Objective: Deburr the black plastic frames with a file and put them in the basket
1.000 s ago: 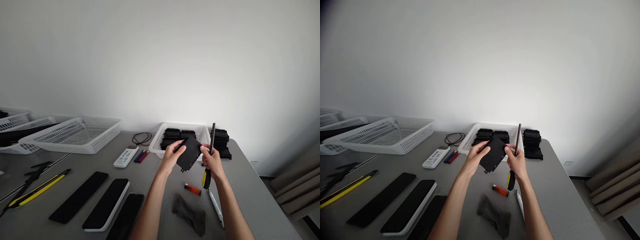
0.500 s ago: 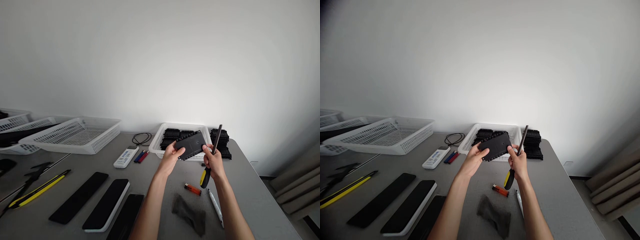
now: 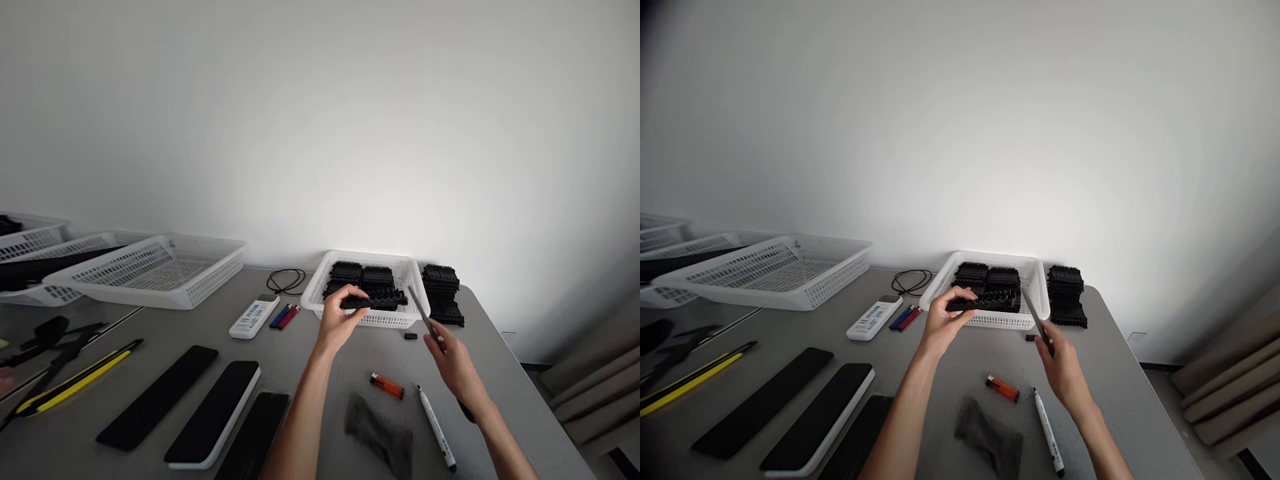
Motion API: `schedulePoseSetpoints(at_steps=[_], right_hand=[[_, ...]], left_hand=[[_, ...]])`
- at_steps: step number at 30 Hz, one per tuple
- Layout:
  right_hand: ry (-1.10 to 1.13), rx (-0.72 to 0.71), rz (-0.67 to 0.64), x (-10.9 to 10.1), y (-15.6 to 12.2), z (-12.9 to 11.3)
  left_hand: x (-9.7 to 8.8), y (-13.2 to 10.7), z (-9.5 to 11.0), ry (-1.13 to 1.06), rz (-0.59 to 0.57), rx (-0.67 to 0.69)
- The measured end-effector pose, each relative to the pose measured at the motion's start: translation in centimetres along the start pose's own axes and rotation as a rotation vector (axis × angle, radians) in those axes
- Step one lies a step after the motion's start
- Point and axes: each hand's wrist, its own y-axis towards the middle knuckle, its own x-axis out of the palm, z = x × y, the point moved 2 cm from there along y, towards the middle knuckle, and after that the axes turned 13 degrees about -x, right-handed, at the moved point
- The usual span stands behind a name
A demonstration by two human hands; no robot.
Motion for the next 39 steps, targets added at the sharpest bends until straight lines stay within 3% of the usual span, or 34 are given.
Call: schedulePoseSetpoints(at_steps=[3, 8, 15, 22, 27, 32, 35, 39], right_hand=[[-0.113, 0.067, -0.112, 0.5, -3.2, 2.4], [-0.217, 0.132, -0.223, 1.4, -7.3, 6.9], [-0.313, 0.185, -0.194, 2.6, -9.8, 10.6], [-0.343, 0.175, -0.155, 3.6, -10.5, 11.5], [-0.391, 0.172, -0.173, 3.7, -10.8, 11.8], [-0.455, 0.13, -0.108, 3.2, -10.1, 9.6], [-0.369, 0.073, -0.045, 2.7, -8.1, 5.4], [0.049, -0.05, -0.189, 3.5, -4.6, -1.8]], left_hand=[[0.1, 0.1, 0.6, -0.005, 0.028, 0.12], [0.2, 0.0, 1.1, 0.029, 0.056, 0.18], [0.0, -0.3, 1.3, 0.084, 0.045, 0.238], [-0.3, -0.3, 1.0, 0.098, 0.065, 0.172], [-0.2, 0.1, -0.5, -0.022, 0.1, -0.083], [0.4, 0.2, -0.8, -0.258, 0.031, -0.273], [0.7, 0.1, -0.5, -0.296, 0.001, -0.279], [1.0, -0.1, -0.4, -0.245, 0.027, -0.226]])
